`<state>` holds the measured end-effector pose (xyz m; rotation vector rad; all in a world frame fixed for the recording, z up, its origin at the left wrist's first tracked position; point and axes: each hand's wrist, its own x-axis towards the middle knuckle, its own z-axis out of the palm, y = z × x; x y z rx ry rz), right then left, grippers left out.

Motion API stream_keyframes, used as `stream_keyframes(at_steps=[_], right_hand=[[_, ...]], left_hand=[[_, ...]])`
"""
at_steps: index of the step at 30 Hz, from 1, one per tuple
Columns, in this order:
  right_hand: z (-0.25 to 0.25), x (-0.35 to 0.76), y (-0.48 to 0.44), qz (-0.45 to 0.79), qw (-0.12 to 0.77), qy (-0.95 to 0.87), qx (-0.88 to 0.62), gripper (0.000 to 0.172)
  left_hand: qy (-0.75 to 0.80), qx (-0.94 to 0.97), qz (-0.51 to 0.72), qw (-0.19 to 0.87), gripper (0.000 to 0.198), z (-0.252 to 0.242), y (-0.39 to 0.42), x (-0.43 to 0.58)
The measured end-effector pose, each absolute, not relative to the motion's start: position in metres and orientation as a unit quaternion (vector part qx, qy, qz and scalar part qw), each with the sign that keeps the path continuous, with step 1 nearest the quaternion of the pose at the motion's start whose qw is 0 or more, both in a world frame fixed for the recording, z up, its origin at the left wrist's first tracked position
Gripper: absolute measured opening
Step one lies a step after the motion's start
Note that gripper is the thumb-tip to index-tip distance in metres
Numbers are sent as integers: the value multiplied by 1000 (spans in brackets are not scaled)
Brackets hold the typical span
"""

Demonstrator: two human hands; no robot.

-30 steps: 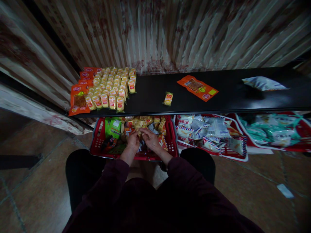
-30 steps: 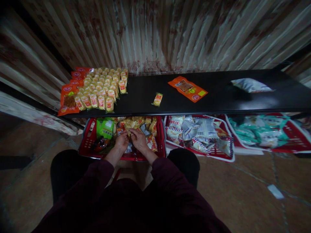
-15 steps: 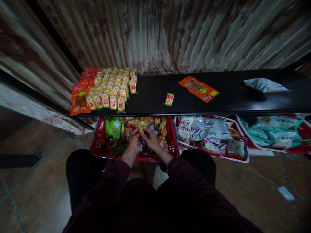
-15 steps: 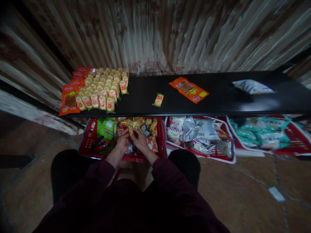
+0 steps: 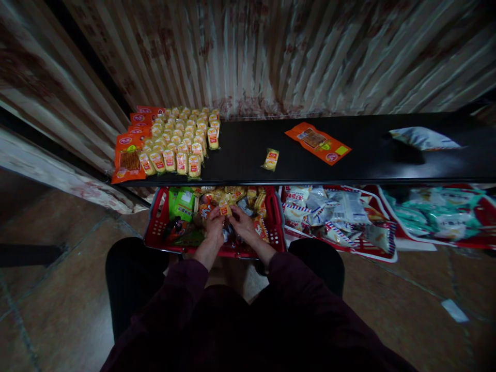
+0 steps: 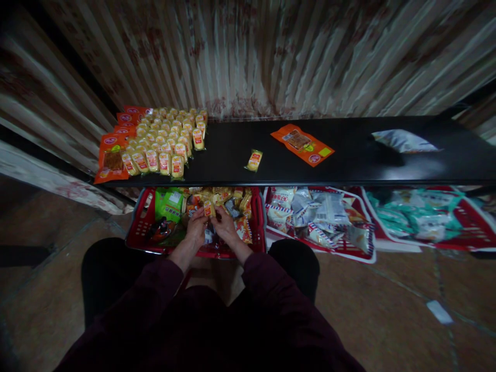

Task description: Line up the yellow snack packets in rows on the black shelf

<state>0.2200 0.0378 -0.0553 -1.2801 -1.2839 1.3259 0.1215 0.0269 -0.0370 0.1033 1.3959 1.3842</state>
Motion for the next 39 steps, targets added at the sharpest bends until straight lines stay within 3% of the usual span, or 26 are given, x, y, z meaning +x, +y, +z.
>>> stream_keyframes(at_steps=[8, 17, 39], right_hand=[[-65, 223, 36, 492, 401, -550, -542, 37], [-65, 221, 28, 488, 426, -531, -546, 38], [-12, 211, 20, 421, 487, -559, -523, 35]], left_hand=[[541, 86, 618, 563, 37, -38, 24, 123], [552, 129, 591, 574, 43, -33, 14, 119], [619, 315, 560, 451, 44, -5, 18, 112]])
